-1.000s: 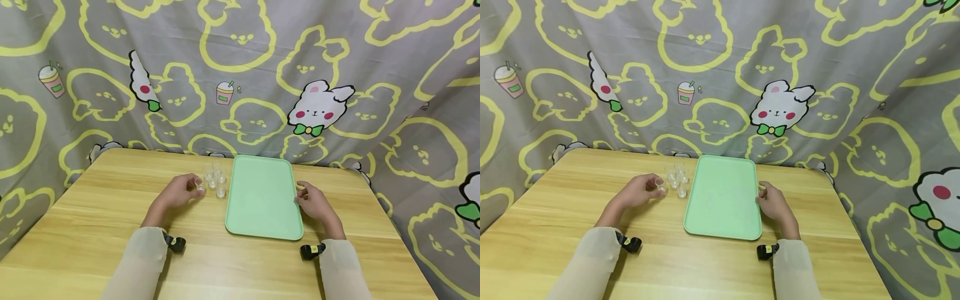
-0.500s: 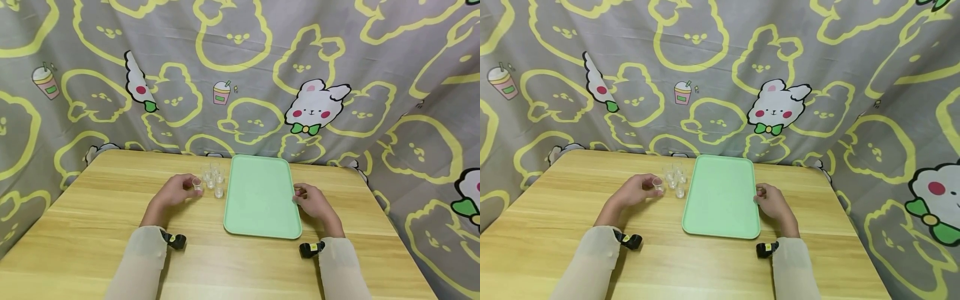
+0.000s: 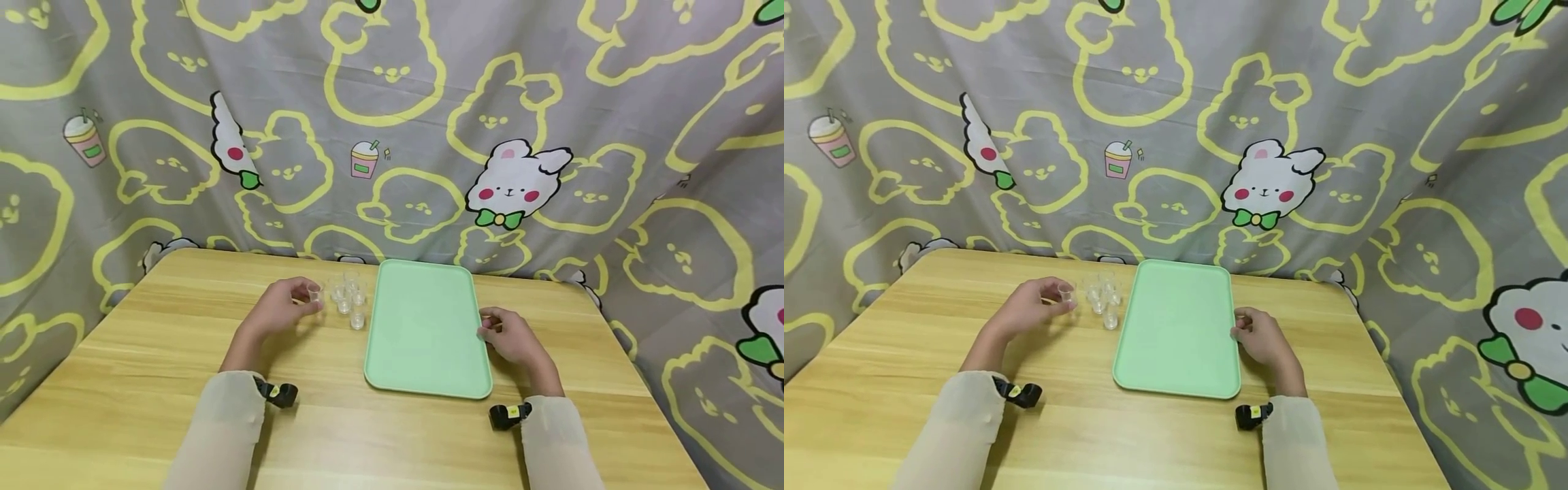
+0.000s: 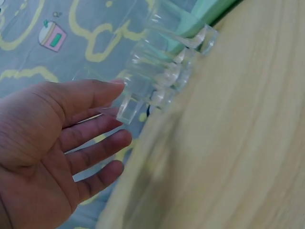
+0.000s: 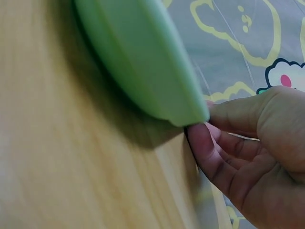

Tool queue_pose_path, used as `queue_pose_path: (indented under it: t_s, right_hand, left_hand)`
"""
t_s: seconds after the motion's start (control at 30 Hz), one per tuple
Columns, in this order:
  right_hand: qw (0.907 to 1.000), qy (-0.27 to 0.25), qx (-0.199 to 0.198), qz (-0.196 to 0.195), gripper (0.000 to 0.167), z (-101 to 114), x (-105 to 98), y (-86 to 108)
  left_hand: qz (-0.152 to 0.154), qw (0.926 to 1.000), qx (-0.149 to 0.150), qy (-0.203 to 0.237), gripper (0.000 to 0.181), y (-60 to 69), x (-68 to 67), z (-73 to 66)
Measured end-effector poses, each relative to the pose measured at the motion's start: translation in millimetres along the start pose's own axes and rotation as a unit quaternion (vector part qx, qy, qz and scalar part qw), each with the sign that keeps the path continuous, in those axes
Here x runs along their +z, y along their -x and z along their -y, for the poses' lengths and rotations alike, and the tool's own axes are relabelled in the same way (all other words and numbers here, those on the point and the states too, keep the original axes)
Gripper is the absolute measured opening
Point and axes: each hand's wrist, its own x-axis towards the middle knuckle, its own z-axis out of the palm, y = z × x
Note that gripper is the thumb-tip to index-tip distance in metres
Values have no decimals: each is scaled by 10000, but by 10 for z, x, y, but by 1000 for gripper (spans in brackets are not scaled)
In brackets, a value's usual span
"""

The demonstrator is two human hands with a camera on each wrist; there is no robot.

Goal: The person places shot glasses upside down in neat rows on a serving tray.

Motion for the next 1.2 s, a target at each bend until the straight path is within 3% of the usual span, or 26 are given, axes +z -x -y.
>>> queue_pose_path:
  t_s: [0.3, 0.43, 0.87, 1.03, 1.2]
  right_hand:
    - [10000, -39, -67, -42, 42, -5, 23, 5]
    - [9999, -72, -85, -38, 42, 5, 38, 7]
    - [10000, -55, -48, -66, 42, 3, 15, 17]
    - [10000, -49, -21, -64, 42, -14, 28, 5]
    - [9999, -76, -43, -107, 41, -8, 20, 6]
  left_hand:
    - [-536, 9983, 226, 95, 36, -30, -86, -172]
    - [-615, 9974, 363, 39, 34, -89, -111, -244]
    - [-270, 9944, 932, -414, 37, -432, -69, -660]
    - [-79, 9902, 1213, -686, 30, -585, 0, -713]
    - [95, 9853, 1356, -1040, 37, -741, 82, -788]
